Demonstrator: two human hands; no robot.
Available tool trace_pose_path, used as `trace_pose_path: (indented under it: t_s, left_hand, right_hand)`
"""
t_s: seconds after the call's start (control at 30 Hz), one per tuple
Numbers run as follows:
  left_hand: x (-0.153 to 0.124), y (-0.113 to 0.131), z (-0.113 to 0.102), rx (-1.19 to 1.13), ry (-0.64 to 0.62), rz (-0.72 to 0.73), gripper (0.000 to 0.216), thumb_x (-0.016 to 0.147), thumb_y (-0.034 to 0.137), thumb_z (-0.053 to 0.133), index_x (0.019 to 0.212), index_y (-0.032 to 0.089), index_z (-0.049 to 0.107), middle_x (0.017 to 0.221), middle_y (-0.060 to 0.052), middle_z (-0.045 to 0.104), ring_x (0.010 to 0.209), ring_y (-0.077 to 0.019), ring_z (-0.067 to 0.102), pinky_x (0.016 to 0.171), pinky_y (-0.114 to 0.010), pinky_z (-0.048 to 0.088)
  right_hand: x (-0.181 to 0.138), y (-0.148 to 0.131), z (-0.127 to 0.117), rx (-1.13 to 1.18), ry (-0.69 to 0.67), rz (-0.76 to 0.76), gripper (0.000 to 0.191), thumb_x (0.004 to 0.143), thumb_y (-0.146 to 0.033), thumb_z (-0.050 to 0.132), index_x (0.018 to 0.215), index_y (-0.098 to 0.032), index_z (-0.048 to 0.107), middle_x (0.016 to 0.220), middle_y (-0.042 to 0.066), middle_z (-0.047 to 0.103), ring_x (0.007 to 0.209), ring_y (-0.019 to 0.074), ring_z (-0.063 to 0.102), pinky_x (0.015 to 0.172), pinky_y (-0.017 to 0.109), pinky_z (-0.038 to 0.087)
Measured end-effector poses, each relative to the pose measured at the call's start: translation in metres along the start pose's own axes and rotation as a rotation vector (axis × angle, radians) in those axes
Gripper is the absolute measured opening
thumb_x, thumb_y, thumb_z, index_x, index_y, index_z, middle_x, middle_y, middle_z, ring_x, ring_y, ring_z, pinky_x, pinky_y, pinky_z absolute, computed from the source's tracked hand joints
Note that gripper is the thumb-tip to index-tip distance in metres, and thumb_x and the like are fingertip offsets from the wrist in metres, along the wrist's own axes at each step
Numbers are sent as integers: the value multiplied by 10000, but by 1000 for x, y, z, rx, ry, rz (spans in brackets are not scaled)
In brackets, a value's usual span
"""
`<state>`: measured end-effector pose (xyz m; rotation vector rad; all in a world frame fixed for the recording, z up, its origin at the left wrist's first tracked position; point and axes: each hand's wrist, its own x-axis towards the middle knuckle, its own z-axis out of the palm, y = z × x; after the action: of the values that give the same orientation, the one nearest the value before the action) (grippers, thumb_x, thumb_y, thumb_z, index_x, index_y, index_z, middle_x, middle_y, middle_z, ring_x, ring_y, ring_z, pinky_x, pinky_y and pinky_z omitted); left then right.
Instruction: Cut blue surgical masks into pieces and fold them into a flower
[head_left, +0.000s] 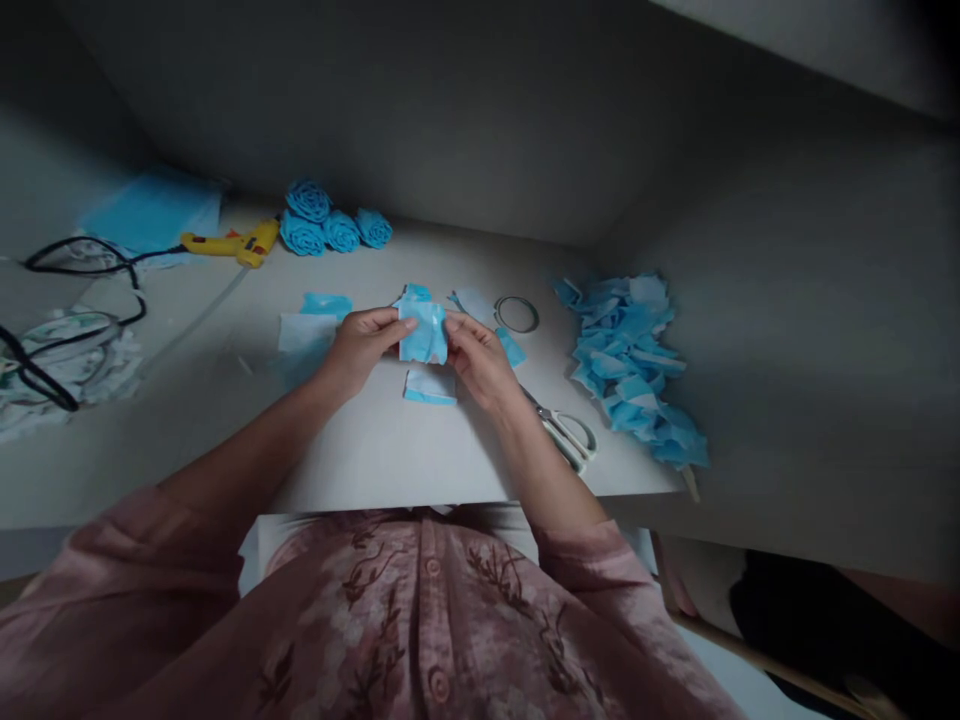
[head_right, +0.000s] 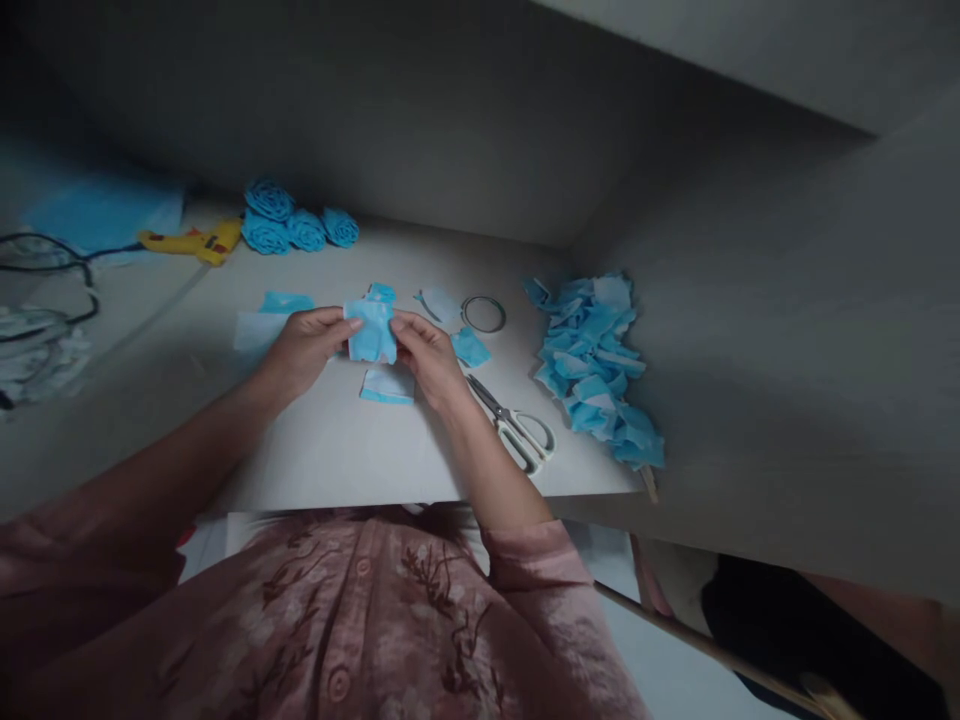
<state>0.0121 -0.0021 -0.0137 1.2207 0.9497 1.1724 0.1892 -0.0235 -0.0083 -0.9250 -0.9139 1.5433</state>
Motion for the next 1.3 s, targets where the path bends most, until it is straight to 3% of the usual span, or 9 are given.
trace_pose_path:
  t_s: [0.17,0.33,0.47,0.57,0.77,0.97,1.3]
  left_hand:
    - [-2,4,4,23,-28,-23,389,720,525,855,664,178,688,644,2,624,597,-123,533,591,-281,437]
    - [1,1,3,-30,-57,-69,374,727,516,841,691,179,681,625,2,593,584,-124,534,567,-276,434]
    - [3,3,-1,-3,69,29,296,802,466,778,845,175,745,735,-22,679,631,-114,579,562,-248,425]
    - [0,8,0,54,133,122,306,851,468,741,798,168,745,698,-18,677,609,-102,564,581,-244,435]
    - [-6,5,8,152,37,73,378,783,537,790,883,173,811,851,-61,783,732,-161,658,680,-286,525]
    - [-3,-9,9,-15,-95,-28,370,788,505,811,977,188,832,903,-58,792,764,-166,679,777,-325,555]
    - [-7,1,11,0,-106,-47,297,729,448,841,848,179,798,738,-26,722,675,-157,612,715,-318,497]
  right_hand:
    - [2,3,-1,-4,49,-61,424,620,-555,936,800,-234,728,737,-44,643,679,103,541,695,260,506]
    - [3,4,-2,-55,82,-104,440,642,-589,900,805,-237,693,738,-42,610,688,114,515,700,271,489]
    - [3,2,-4,-76,132,-167,376,702,-559,863,819,-240,705,735,-42,569,680,113,470,676,265,446]
    - [2,0,-2,-134,162,-232,296,759,-508,826,802,-237,714,723,-47,552,676,106,453,693,261,431]
    - [-2,1,3,-262,125,-234,295,768,-514,813,843,-234,759,774,-31,659,742,124,550,750,279,479]
    - [0,7,1,-245,78,-185,379,751,-529,836,1009,-257,779,800,-31,705,678,124,579,709,297,516]
    - [0,11,0,-324,71,-224,268,819,-443,784,1034,-284,773,805,-23,712,713,145,615,724,315,548]
